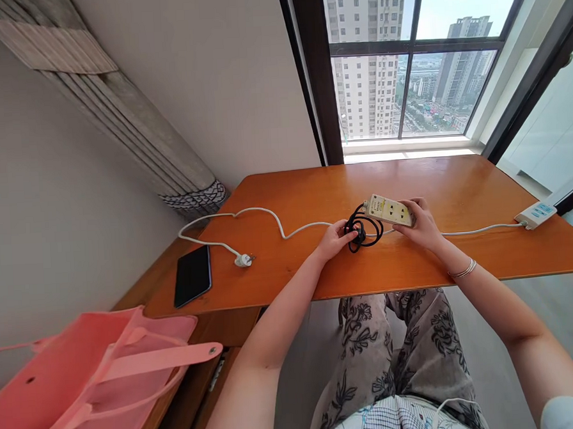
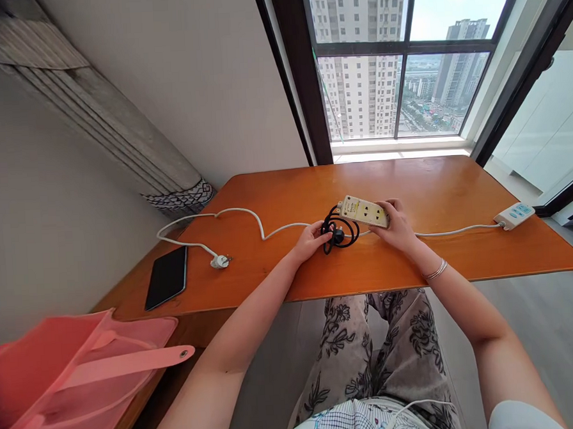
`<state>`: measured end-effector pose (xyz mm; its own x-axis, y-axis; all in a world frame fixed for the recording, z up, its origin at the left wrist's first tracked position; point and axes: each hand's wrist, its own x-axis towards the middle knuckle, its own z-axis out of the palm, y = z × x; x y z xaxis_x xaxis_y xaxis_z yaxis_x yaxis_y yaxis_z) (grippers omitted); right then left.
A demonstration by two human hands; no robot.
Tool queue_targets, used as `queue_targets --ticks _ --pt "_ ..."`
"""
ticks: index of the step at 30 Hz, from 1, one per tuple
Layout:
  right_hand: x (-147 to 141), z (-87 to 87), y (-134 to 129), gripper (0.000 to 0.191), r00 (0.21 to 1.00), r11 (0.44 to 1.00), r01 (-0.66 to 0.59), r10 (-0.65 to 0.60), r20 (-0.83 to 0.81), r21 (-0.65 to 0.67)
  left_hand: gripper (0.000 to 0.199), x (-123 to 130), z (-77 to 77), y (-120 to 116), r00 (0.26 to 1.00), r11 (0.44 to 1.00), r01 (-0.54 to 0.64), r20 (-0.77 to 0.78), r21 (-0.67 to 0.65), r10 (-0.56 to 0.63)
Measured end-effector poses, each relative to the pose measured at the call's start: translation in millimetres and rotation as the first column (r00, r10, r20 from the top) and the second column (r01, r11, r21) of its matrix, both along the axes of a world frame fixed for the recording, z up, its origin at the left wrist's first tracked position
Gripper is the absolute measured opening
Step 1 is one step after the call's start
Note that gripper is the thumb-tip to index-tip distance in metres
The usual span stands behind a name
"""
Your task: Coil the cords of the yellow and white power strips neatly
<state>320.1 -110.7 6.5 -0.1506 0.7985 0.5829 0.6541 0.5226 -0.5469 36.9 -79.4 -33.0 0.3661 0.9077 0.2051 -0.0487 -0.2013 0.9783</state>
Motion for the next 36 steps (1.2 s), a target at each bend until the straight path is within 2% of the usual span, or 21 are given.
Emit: queue_targets --ticks 6,14,23,27,31,34,36 --pt "11.7 -8.5 -0.1 0.055 1.000 1.000 0.013 -0.012 0.013 -0.024 0.057 -1.7 -1.8 0.8 0.998 0.999 0.044 0.041 -0.010 -0.043" --pt "14.5 -7.1 -0.6 0.052 0.995 0.998 -0.011 0.018 0.101 -0.067 0.048 -4.4 1.5 0.1 1.000 0.998 -0.021 0.020 -0.054 0.022" --pt "10.8 -4.7 -3.5 0.052 0.983 0.994 0.059 -0.042 0.179 -0.088 0.045 -4.5 1.9 2.9 0.995 0.995 -0.100 -0.014 0.013 0.101" --pt "9.7 -5.1 -4.0 0.053 0.979 0.991 0.095 -0.075 0.190 -0.097 0.049 -4.3 2.7 0.3 0.997 0.996 -0.081 0.009 0.041 0.080" --pt "9.6 -5.8 -3.6 0.053 0.975 0.986 0.123 -0.100 0.196 -0.109 0.060 -8.1 -1.0 0.6 1.000 0.997 0.009 0.014 0.080 -0.010" --pt "9.7 -5.9 -3.3 0.054 0.973 0.981 0.144 -0.117 0.200 -0.129 0.049 -10.9 -2.7 1.2 0.998 0.988 0.061 -0.040 0.140 -0.056" --pt "9.7 -5.8 -3.3 0.054 0.972 0.979 0.150 -0.121 0.200 -0.138 0.036 -12.5 -1.0 0.7 0.991 0.972 0.046 -0.131 0.229 -0.016"
